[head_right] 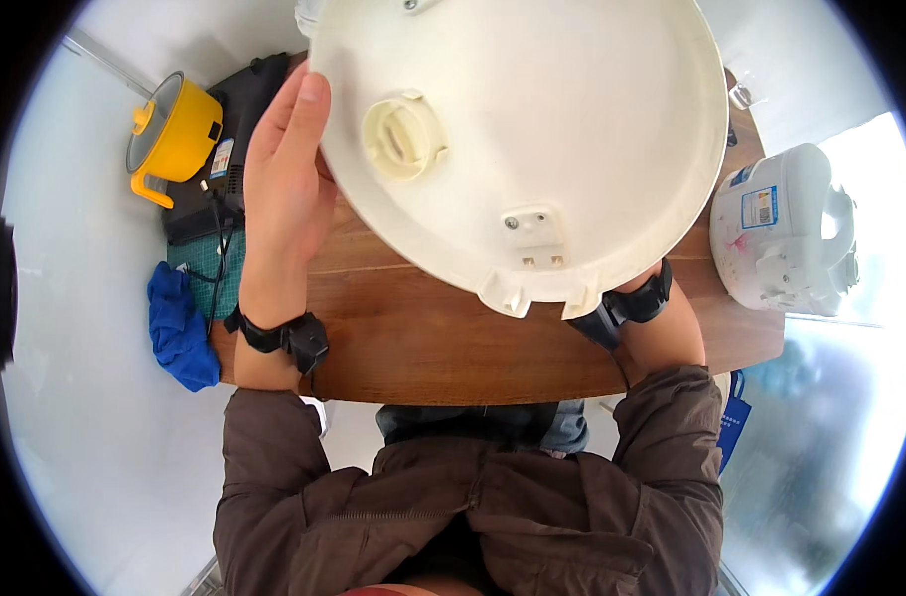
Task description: The person assembles a white plastic lid onto a rice cooker base. They align the lid, press it into place, then use a screwdriver to tighten screws on the underside of the lid. The person rotates the lid and cooker to access different screw locations.
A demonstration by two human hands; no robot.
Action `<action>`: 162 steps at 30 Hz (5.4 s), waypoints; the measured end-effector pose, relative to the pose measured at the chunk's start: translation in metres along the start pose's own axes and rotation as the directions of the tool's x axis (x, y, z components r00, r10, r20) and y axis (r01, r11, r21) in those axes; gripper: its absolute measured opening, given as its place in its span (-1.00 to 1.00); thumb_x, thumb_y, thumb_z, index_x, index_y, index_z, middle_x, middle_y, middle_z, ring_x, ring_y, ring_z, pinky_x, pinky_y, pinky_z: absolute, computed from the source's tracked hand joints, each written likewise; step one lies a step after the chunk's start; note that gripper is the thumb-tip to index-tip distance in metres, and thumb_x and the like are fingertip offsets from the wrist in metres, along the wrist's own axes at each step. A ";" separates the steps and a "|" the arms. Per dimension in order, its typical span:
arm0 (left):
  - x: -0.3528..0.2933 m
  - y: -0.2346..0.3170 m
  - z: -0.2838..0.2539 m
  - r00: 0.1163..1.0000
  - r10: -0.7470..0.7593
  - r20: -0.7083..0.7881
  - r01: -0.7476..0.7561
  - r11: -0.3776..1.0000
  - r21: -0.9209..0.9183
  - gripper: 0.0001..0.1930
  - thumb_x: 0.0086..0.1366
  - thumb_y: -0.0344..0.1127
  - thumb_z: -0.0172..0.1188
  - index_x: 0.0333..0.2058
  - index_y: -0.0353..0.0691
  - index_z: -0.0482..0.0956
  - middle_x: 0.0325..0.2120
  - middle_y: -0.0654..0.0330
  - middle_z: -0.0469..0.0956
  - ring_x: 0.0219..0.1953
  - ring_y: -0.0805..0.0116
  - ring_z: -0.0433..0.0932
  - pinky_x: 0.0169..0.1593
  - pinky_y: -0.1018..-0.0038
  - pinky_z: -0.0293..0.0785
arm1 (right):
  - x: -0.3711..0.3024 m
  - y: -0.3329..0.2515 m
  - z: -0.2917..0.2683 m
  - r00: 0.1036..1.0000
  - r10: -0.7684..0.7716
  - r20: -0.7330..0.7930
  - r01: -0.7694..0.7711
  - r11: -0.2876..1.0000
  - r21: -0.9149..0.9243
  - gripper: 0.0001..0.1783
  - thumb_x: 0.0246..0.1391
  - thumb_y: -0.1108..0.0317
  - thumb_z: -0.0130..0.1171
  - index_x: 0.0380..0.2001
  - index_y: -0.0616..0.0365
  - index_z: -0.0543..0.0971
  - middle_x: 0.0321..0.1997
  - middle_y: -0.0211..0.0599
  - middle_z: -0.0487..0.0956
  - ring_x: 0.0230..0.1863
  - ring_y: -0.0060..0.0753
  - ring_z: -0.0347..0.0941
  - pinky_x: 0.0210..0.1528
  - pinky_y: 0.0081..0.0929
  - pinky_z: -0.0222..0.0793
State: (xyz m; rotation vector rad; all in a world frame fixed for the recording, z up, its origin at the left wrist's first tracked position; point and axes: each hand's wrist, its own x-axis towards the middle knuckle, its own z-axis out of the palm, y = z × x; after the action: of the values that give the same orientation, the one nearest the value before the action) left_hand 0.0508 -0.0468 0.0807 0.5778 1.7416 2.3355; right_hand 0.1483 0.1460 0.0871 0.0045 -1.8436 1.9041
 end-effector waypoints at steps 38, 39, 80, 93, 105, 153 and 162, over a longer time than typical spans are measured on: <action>-0.032 0.013 0.020 0.926 -0.004 0.378 -0.005 1.000 0.023 -0.34 0.38 -0.28 0.29 0.31 -0.42 0.20 0.15 0.06 0.45 0.15 0.37 0.46 0.19 0.40 0.43 | 0.030 -0.002 -0.023 0.948 -0.317 -0.005 0.261 0.790 -0.554 -0.45 -0.14 0.26 0.54 -0.04 0.12 0.59 -0.37 -0.52 0.57 -0.46 -0.71 0.40 -0.36 -0.67 0.40; -0.033 0.012 0.021 0.915 0.007 0.404 -0.013 1.000 0.010 -0.31 0.37 -0.25 0.32 0.31 -0.42 0.20 0.16 0.06 0.45 0.16 0.37 0.46 0.19 0.41 0.42 | 0.032 -0.002 -0.026 0.958 -0.288 0.002 0.243 0.802 -0.546 -0.46 -0.13 0.27 0.53 -0.04 0.13 0.59 -0.37 -0.52 0.57 -0.45 -0.71 0.40 -0.35 -0.67 0.41; 0.109 -0.044 -0.005 0.679 0.584 0.445 -0.561 0.022 0.827 -0.52 0.13 -0.25 0.44 0.04 -0.12 0.56 0.02 0.28 0.54 0.10 0.19 0.48 0.31 0.08 0.22 | 0.033 0.009 -0.090 0.962 -0.271 -0.033 0.208 0.805 -0.556 -0.54 0.04 0.42 0.39 0.03 0.30 0.56 -0.05 -0.26 0.67 -0.13 -0.52 0.59 -0.10 -0.53 0.51; 0.108 -0.049 -0.001 0.689 0.604 0.401 -0.580 0.128 0.804 -0.59 0.13 -0.28 0.44 -0.03 -0.12 0.59 -0.02 0.29 0.58 0.08 0.21 0.44 0.28 0.19 0.09 | 0.009 0.030 -0.134 0.951 -0.308 -0.015 0.218 0.707 -0.672 -0.54 0.04 0.41 0.40 0.03 0.31 0.56 -0.02 -0.21 0.67 -0.10 -0.48 0.60 -0.07 -0.51 0.52; 0.047 -0.026 0.011 0.739 0.489 0.464 -0.606 0.181 0.774 -0.56 0.07 -0.26 0.45 -0.04 -0.13 0.60 -0.03 0.30 0.59 0.07 0.23 0.44 0.21 0.26 0.11 | -0.004 0.028 -0.165 0.953 -0.303 -0.030 0.186 0.657 -0.731 -0.55 0.04 0.40 0.40 0.00 0.31 0.56 -0.05 -0.21 0.65 -0.12 -0.47 0.59 -0.08 -0.50 0.51; 0.054 -0.052 -0.024 0.987 0.159 0.031 -0.161 0.985 0.062 -0.47 0.62 -0.07 -0.21 0.28 -0.43 0.34 0.19 0.07 0.45 0.24 0.32 0.38 0.33 0.42 0.23 | 0.122 -0.083 -0.003 0.856 -0.059 0.513 0.509 0.267 -0.819 -0.65 -0.06 0.30 0.30 -0.15 0.16 0.63 -0.47 -0.09 0.60 -0.46 -0.15 0.53 -0.31 -0.29 0.45; 0.074 -0.097 -0.033 0.982 0.182 0.047 -0.163 0.950 -0.268 -0.50 0.62 -0.11 -0.19 0.28 -0.40 0.36 0.19 0.11 0.47 0.23 0.34 0.40 0.34 0.43 0.23 | 0.110 -0.079 0.021 0.787 -0.030 0.616 0.610 0.190 -0.770 -0.64 -0.08 0.31 0.29 -0.14 0.14 0.64 -0.44 -0.07 0.64 -0.42 0.03 0.57 -0.32 -0.22 0.48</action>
State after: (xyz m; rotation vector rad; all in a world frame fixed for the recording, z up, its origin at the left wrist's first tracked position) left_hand -0.0388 -0.0196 -0.0038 0.7824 1.3678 2.5720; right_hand 0.0712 0.1615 0.1997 0.4898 -2.7575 0.1520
